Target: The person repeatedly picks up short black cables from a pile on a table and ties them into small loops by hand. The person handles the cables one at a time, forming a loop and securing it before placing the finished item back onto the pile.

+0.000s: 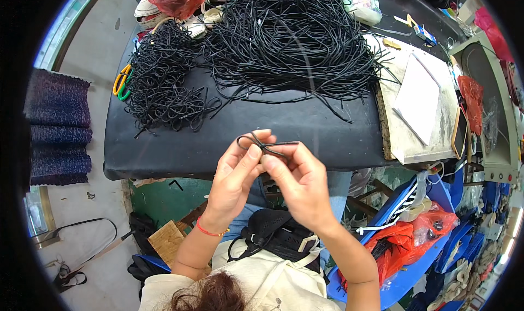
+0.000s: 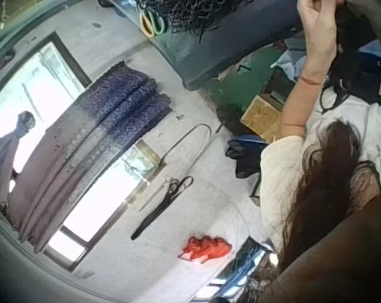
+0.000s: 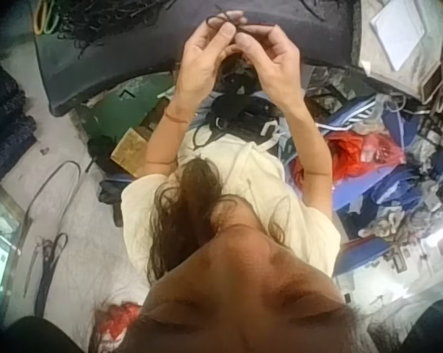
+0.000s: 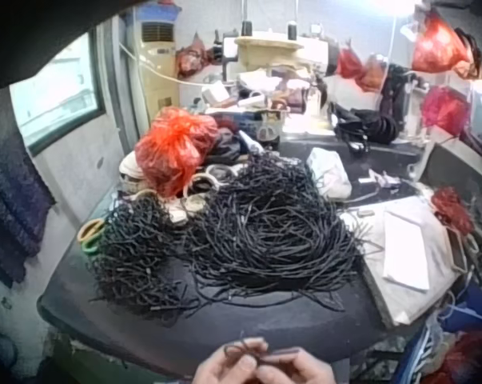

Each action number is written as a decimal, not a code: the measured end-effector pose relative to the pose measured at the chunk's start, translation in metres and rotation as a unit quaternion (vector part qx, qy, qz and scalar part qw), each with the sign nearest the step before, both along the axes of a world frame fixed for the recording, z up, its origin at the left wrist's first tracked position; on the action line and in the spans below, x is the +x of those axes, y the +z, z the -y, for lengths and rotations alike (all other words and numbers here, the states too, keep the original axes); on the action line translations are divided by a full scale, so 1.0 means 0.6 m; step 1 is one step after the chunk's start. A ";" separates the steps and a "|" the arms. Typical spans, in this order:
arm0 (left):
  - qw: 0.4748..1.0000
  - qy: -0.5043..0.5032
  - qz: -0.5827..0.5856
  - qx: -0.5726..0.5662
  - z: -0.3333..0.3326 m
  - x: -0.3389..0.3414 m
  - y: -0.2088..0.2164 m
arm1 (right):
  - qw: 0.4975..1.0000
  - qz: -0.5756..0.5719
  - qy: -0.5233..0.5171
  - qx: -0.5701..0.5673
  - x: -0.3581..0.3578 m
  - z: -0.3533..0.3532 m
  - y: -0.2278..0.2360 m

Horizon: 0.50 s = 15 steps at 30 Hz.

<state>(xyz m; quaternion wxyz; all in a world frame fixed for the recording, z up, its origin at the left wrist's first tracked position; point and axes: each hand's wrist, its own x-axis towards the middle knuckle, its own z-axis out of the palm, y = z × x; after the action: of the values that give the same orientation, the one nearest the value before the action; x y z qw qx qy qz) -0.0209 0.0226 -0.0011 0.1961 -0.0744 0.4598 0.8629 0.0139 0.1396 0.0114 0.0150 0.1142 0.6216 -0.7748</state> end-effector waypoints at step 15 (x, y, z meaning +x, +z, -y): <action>0.981 -0.184 -0.061 -0.025 0.041 -0.015 0.003 | 0.997 -0.010 0.058 -0.050 -0.030 -0.011 0.007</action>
<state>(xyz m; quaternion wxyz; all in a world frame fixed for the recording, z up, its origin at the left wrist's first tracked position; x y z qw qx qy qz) -0.0299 -0.0020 0.0008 0.3208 0.0593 0.4980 0.8035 -0.0040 0.1464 0.0155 0.0592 0.0692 0.5875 -0.8041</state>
